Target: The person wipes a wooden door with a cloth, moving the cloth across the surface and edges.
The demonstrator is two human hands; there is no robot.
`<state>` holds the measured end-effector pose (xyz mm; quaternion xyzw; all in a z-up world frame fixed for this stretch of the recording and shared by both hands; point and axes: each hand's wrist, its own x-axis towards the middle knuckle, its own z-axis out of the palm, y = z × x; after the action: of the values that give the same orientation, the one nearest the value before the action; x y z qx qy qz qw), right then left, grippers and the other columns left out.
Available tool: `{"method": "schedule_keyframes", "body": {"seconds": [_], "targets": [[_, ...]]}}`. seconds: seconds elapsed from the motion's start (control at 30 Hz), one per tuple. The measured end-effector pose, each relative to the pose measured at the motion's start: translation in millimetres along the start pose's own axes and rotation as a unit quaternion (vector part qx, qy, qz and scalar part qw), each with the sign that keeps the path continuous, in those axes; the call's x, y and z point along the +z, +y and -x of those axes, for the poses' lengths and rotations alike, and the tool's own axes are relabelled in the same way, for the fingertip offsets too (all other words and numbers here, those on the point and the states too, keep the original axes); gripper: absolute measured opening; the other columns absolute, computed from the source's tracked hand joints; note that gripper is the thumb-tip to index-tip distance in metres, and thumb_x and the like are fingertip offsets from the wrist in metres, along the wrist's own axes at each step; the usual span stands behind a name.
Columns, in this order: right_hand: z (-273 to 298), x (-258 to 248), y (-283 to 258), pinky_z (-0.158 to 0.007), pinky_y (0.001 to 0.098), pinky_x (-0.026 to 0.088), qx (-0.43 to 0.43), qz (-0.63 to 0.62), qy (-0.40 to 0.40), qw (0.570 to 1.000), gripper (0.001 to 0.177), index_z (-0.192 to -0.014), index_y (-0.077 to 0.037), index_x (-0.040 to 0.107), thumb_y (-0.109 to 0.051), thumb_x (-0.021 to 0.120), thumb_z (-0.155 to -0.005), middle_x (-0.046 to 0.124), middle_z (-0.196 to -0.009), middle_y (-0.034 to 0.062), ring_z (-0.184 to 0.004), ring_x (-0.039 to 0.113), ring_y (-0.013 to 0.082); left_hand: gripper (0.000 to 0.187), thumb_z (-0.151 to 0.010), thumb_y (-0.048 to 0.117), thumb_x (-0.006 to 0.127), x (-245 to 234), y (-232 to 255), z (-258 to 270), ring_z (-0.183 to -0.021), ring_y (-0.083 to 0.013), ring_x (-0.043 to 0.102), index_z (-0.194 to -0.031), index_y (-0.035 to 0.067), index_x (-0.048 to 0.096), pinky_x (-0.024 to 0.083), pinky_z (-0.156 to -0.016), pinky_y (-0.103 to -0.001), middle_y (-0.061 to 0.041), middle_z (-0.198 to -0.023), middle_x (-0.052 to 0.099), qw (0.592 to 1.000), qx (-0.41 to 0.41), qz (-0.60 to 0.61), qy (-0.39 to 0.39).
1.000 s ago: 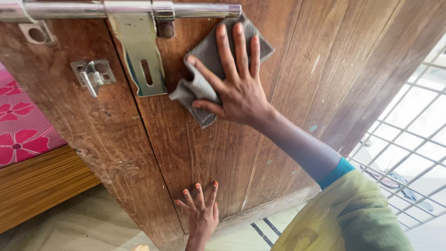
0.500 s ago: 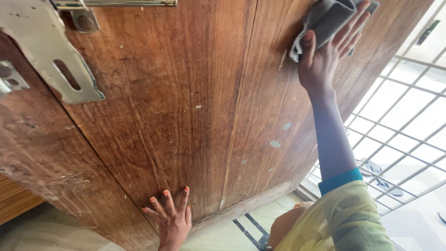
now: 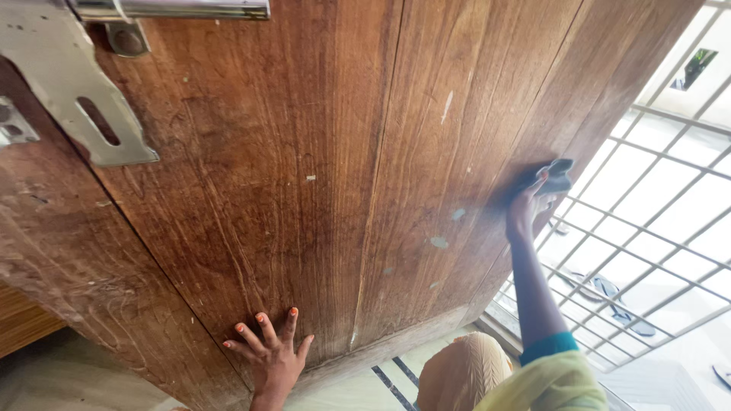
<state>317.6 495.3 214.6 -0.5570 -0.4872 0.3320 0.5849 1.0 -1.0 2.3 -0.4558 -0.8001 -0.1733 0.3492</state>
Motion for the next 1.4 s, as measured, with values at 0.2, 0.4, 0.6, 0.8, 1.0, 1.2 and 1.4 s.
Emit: {"method": "schedule_keyframes", "body": {"seconds": [0.2, 0.4, 0.6, 0.8, 1.0, 1.2, 1.4], "targets": [[142, 47, -24, -0.128, 0.0627, -0.008, -0.254, 0.097, -0.017, 0.962, 0.101, -0.162, 0.007, -0.01, -0.07, 0.021, -0.106, -0.019, -0.167, 0.0366, -0.157, -0.022, 0.0494, 0.091, -0.093, 0.068, 0.045, -9, 7, -4, -0.147, -0.0609, -0.015, -0.161, 0.038, -0.007, 0.008, -0.101, -0.094, -0.023, -0.163, -0.023, 0.999, -0.014, -0.001, 0.035], [277, 79, -136, -0.123, 0.0744, -0.013, -0.49, 0.148, -0.017, 0.859, 0.089, -0.169, -0.014, -0.005, -0.074, 0.014, -0.106, -0.032, -0.166, 0.0262, -0.152, -0.032, 0.0474, 0.086, -0.091, 0.062, 0.05, -9, 8, -2, -0.143, -0.064, -0.008, -0.158, 0.04, 0.0, 0.011, -0.098, -0.094, -0.022, -0.163, -0.02, 0.999, -0.029, 0.033, -0.021], [393, 91, -217, -0.112, 0.0852, -0.014, -0.576, 0.17, -0.11, 0.792, 0.108, -0.169, -0.024, 0.015, -0.09, 0.049, -0.091, -0.027, -0.157, 0.0413, -0.146, -0.026, 0.0636, 0.08, -0.093, 0.057, 0.054, -22, 7, -2, -0.144, -0.065, -0.003, -0.16, 0.04, 0.012, 0.011, -0.102, -0.091, -0.023, -0.164, -0.016, 0.998, -0.023, 0.05, 0.006], [473, 118, -204, -0.11, 0.0899, -0.007, -0.7, 0.157, -0.174, 0.675, 0.093, -0.164, -0.05, 0.016, -0.092, 0.052, -0.09, -0.007, -0.166, 0.0376, -0.151, -0.014, 0.0624, 0.078, -0.092, 0.055, 0.055, -25, 2, 2, -0.141, -0.0693, 0.0, -0.158, 0.038, 0.017, 0.007, -0.101, -0.09, -0.027, -0.164, -0.008, 0.994, -0.024, 0.081, -0.077], [453, 122, -119, -0.112, 0.0858, -0.004, -0.728, 0.195, -0.204, 0.625, 0.089, -0.161, -0.056, 0.014, -0.089, 0.052, -0.088, 0.008, -0.17, 0.0299, -0.155, -0.007, 0.057, 0.076, -0.098, 0.059, 0.051, -19, 0, 6, -0.145, -0.0661, -0.004, -0.162, 0.038, 0.014, 0.001, -0.105, -0.089, -0.028, -0.164, 0.002, 0.996, 0.008, 0.087, -0.014], [326, 96, -55, -0.114, 0.0816, -0.015, -0.643, 0.198, -0.105, 0.733, 0.086, -0.167, -0.048, 0.015, -0.091, 0.033, -0.095, -0.023, -0.166, 0.0292, -0.15, -0.026, 0.0528, 0.075, -0.097, 0.057, 0.05, -29, 6, 2, -0.144, -0.0622, -0.018, -0.16, 0.037, 0.015, -0.002, -0.104, -0.089, -0.031, -0.163, -0.009, 0.994, -0.016, 0.082, -0.077], [217, 49, -29, -0.123, 0.0744, -0.008, -0.525, 0.142, -0.028, 0.839, 0.085, -0.168, -0.033, 0.01, -0.083, 0.016, -0.1, -0.02, -0.172, 0.0255, -0.156, -0.019, 0.0501, 0.071, -0.095, 0.056, 0.056, -18, 8, 1, -0.145, -0.0637, -0.017, -0.158, 0.035, 0.029, 0.0, -0.103, -0.091, -0.028, -0.166, -0.012, 0.996, -0.021, 0.086, -0.026]]}}
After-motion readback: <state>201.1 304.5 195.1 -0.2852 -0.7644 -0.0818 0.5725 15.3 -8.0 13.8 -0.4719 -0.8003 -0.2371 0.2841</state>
